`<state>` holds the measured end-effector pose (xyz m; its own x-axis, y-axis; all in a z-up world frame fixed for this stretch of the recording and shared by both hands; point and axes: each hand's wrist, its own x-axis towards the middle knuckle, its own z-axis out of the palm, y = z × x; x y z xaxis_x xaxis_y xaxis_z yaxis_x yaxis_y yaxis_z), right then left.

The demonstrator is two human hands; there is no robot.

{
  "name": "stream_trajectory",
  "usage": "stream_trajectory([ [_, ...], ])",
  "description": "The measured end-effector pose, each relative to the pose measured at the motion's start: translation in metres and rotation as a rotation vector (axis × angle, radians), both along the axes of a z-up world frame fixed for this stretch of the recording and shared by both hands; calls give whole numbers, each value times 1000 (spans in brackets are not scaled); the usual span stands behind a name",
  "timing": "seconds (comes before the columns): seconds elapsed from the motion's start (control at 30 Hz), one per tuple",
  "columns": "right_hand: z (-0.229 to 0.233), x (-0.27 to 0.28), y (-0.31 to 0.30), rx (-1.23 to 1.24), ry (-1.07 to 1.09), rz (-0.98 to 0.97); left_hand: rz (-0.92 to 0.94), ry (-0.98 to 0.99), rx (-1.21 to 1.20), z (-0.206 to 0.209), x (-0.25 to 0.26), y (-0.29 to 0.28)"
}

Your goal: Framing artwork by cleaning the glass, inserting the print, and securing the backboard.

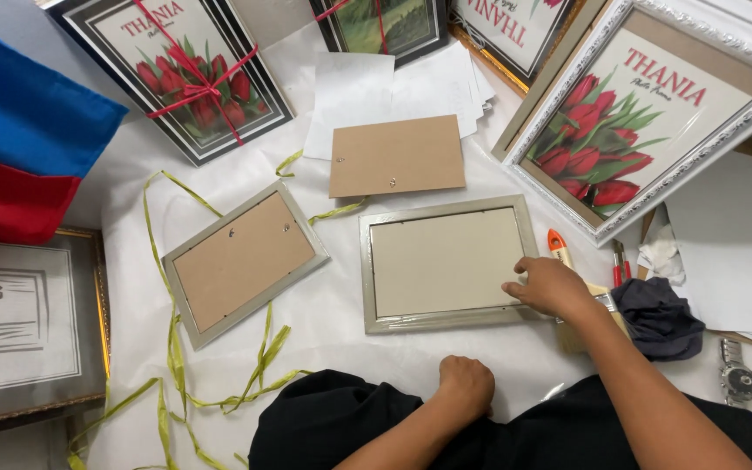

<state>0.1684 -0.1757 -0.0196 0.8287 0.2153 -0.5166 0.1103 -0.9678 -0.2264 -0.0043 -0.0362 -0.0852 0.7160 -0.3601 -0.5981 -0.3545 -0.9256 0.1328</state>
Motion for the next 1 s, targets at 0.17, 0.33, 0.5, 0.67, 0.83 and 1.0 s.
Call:
stream_trajectory([
  [0.17,14,-13,4,91,46,58,46,78,-39,-7,3,2],
  [0.33,45,-28,13,64,155,118,84,194,-53,36,18,16],
  [0.5,67,-41,11,129,404,227,336,-7,-313,87,36,45],
  [0.67,92,-62,31,65,349,307,373,-306,-376,111,43,58],
  [0.83,35,-50,22,9,85,280,368,-706,-423,103,47,60],
  [1.0,28,-46,18,100,-157,33,407,-1158,-342,106,52,62],
])
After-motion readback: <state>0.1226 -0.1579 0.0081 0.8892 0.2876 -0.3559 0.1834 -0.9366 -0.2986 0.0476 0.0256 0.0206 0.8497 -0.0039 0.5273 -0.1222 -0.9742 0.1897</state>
